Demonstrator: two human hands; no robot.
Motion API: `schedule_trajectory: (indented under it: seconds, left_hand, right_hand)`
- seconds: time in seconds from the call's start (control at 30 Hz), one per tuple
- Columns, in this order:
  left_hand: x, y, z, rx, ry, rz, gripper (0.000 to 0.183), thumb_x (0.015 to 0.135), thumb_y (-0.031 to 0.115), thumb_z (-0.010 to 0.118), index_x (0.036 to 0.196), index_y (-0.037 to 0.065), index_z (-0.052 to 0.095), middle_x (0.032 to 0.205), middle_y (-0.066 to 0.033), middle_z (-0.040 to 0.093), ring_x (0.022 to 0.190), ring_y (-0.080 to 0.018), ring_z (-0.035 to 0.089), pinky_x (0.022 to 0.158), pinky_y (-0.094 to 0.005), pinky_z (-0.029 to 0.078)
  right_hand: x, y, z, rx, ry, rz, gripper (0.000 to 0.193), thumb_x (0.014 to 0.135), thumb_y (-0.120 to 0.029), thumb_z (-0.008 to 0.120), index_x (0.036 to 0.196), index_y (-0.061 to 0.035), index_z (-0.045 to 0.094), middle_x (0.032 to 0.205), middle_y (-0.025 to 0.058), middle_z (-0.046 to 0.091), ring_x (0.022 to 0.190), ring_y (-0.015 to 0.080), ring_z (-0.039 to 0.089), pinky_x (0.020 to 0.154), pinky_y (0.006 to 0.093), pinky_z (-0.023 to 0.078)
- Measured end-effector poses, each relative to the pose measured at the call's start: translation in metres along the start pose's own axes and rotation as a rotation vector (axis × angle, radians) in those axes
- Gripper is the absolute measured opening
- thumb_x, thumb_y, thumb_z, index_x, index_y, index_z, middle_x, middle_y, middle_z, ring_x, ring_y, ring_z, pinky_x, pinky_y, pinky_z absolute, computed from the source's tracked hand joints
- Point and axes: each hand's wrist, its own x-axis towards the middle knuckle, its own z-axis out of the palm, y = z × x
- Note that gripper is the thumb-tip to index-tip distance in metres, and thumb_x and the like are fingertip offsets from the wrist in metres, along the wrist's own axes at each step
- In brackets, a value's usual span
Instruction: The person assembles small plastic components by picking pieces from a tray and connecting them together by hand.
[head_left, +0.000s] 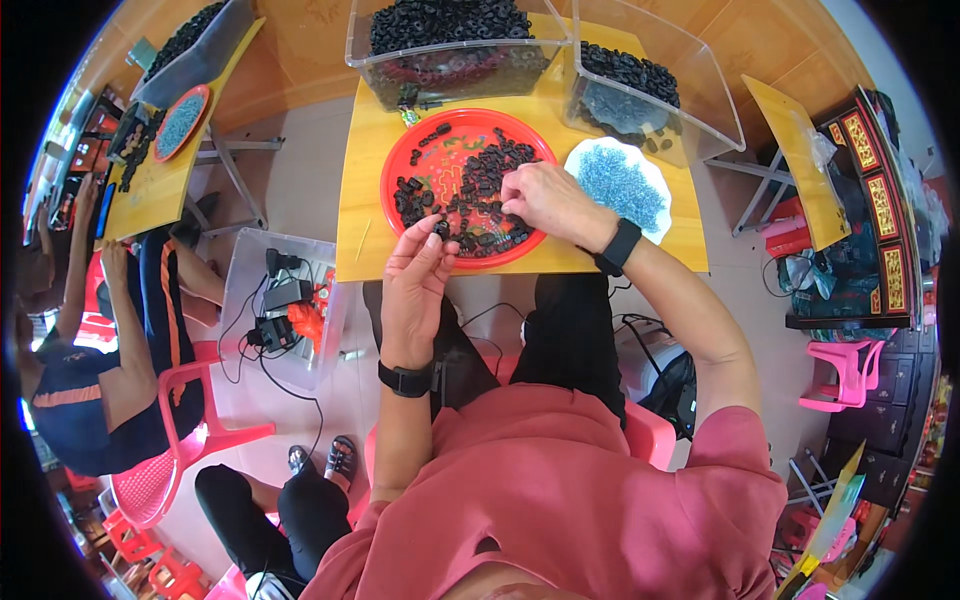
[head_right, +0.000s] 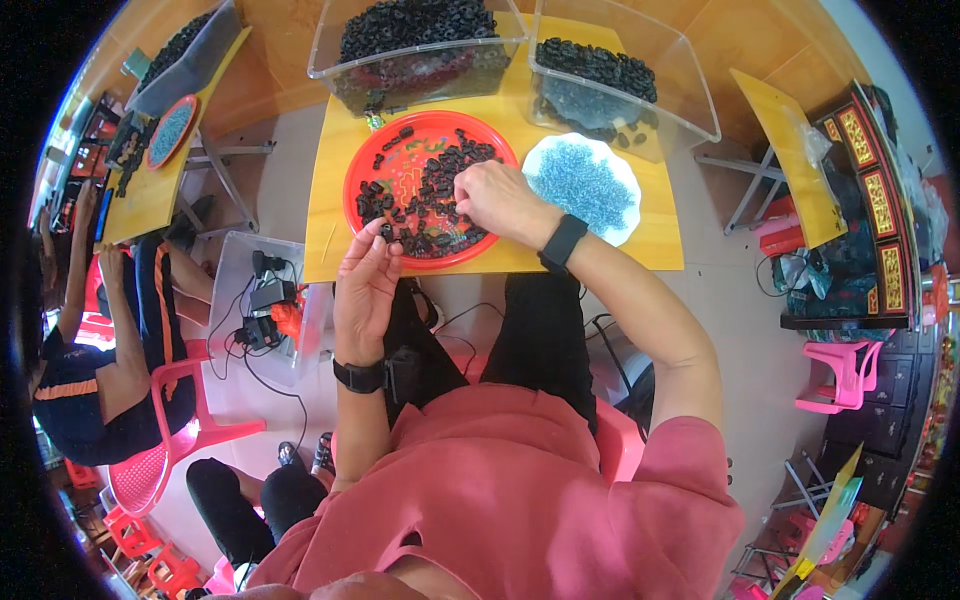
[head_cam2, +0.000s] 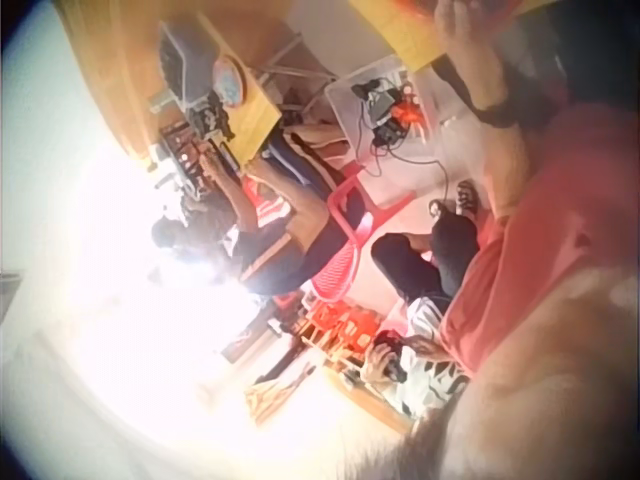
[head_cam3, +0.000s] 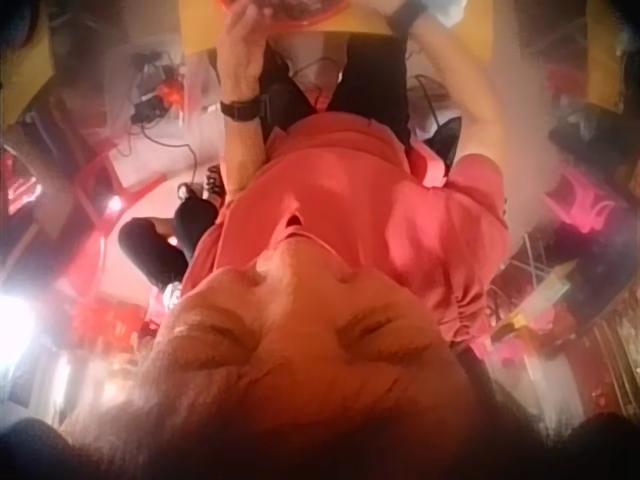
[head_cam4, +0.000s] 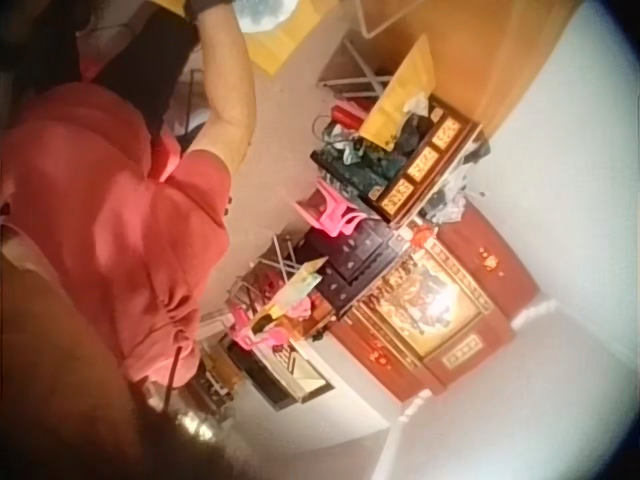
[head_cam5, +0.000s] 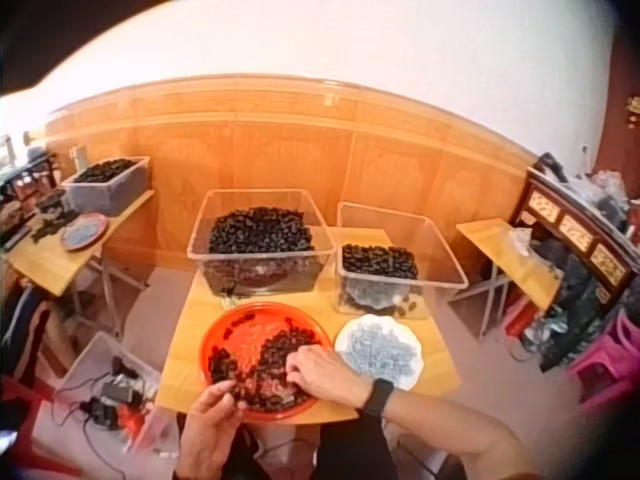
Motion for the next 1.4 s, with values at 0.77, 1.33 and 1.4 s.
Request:
schedule_trajectory:
  seconds: [0.77, 1.33, 1.4]
  left_hand:
    - [-0.001, -0.001, 0.002, 0.098, 0.014, 0.019, 0.027, 0.09, 0.001, 0.057, 0.118, -0.002, 0.059, 0.106, -0.0093, 0.065, 0.087, -0.0142, 0.065, 0.079, -0.0242, 0.054]
    - [-0.004, -0.005, 0.005, 0.303, 0.005, 0.121, 0.019, 0.089, 0.0, 0.059, 0.108, -0.002, 0.063, 0.099, -0.0083, 0.067, 0.08, -0.0124, 0.065, 0.075, -0.0231, 0.052]
    - [-0.004, -0.008, 0.005, 0.288, -0.018, 0.106, 0.019, 0.089, 0.0, 0.06, 0.107, -0.001, 0.063, 0.097, -0.0078, 0.067, 0.079, -0.012, 0.065, 0.075, -0.0235, 0.052]
  right_hand:
    - [-0.003, -0.051, -0.031, 0.918, -0.124, 0.137, 0.007, 0.081, -0.005, 0.068, 0.086, 0.0003, 0.067, 0.075, 0.0048, 0.067, 0.068, 0.0063, 0.061, 0.059, 0.0213, 0.049]
    - [-0.001, -0.051, -0.017, 0.827, -0.167, -0.054, 0.016, 0.077, -0.008, 0.068, 0.091, -0.0008, 0.069, 0.08, 0.011, 0.07, 0.075, 0.0152, 0.067, 0.069, 0.028, 0.052]
    - [-0.003, -0.05, -0.021, 0.859, -0.232, -0.022, 0.018, 0.08, -0.003, 0.066, 0.098, -0.0001, 0.065, 0.084, 0.0044, 0.067, 0.078, 0.0086, 0.064, 0.07, 0.023, 0.05]
